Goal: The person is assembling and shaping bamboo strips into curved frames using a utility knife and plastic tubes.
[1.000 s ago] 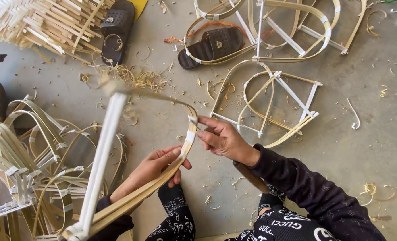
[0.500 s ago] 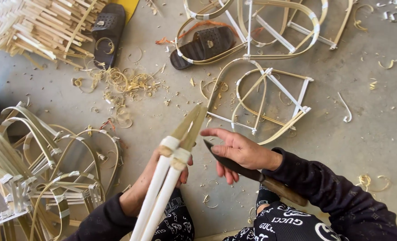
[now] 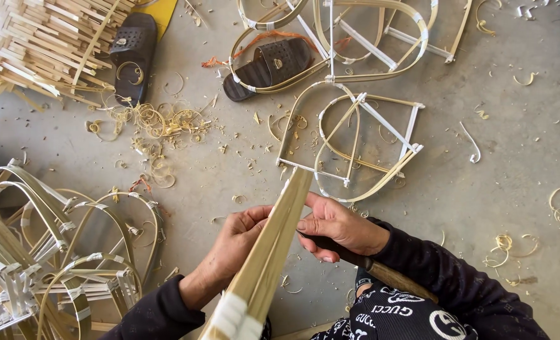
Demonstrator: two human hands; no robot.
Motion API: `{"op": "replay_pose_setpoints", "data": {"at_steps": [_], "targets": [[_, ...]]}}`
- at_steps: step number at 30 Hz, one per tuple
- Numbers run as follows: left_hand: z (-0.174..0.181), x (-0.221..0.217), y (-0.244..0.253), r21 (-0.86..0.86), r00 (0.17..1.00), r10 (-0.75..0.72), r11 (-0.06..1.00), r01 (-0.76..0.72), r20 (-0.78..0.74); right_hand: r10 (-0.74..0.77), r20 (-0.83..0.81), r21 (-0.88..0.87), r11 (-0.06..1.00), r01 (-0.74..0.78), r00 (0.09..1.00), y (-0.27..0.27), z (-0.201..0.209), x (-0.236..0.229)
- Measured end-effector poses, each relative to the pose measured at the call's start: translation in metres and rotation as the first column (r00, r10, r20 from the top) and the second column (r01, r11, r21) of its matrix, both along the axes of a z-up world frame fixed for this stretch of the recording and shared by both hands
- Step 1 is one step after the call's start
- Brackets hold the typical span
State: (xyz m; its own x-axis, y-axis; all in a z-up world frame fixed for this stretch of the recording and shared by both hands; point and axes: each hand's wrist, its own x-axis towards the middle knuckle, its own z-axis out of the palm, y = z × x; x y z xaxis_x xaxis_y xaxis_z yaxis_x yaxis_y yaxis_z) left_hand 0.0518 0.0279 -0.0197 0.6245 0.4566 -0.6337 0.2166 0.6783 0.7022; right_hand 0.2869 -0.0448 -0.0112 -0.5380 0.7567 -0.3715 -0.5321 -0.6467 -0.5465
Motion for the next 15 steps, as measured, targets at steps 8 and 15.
{"op": "replay_pose_setpoints", "data": {"at_steps": [8, 15], "targets": [[0.017, -0.006, 0.011, -0.007, 0.993, -0.108, 0.994, 0.109, 0.051, 0.016, 0.073, 0.037, 0.999, -0.019, 0.997, -0.002, 0.012, -0.011], [0.038, -0.012, 0.0, -0.073, 0.995, -0.094, 0.993, 0.097, 0.037, 0.015, 0.319, 0.107, 0.993, -0.051, 0.948, -0.01, 0.013, -0.012]]}}
